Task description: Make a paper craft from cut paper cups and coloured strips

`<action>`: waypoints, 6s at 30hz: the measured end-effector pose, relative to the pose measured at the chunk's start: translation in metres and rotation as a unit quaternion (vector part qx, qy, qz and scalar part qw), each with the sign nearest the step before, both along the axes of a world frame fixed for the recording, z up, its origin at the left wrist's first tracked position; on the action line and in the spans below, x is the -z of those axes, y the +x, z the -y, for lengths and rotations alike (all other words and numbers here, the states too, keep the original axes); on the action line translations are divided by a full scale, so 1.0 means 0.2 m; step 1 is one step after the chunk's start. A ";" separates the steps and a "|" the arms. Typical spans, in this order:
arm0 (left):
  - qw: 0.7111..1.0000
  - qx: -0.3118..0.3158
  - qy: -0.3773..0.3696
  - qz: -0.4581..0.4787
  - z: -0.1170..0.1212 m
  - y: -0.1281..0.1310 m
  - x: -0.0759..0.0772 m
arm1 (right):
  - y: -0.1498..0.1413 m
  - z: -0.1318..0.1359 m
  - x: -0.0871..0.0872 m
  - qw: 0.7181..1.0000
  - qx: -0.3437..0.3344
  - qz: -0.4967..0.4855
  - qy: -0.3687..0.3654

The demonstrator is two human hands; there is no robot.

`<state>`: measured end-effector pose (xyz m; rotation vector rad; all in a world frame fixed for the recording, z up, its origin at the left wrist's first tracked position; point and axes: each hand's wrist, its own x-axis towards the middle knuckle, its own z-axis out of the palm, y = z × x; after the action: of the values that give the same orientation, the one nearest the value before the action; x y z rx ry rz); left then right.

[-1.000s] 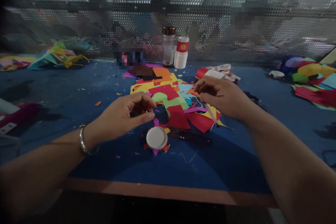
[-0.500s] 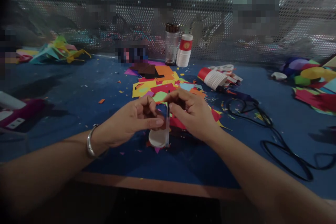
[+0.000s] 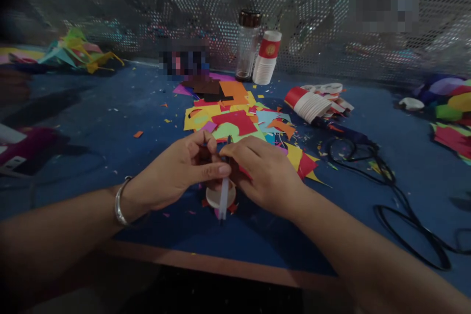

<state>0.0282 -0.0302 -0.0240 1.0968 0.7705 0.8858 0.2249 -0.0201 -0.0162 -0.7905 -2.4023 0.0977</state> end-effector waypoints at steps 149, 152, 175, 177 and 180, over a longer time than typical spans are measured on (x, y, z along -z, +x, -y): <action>0.841 0.188 0.341 -0.376 -0.13 -0.15 0.04 | 0.04 0.10 0.01 0.983 0.041 0.001 -0.179; 0.836 0.190 0.340 -0.386 -0.13 -0.15 0.04 | 0.04 0.11 0.03 0.989 0.037 0.002 -0.145; 0.837 0.190 0.342 -0.383 -0.14 -0.15 0.04 | 0.01 0.13 0.05 0.989 -0.010 0.000 -0.149; 0.837 0.191 0.341 -0.384 -0.14 -0.15 0.04 | 0.00 0.13 0.05 0.987 -0.009 -0.002 -0.159; 0.836 0.194 0.340 -0.386 -0.14 -0.15 0.04 | 0.00 0.12 0.05 0.987 -0.004 -0.002 -0.159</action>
<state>-0.0016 -0.0018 -0.0312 2.2366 0.8427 0.3216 0.2243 -0.0449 -0.0265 -0.9194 -2.4179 0.4969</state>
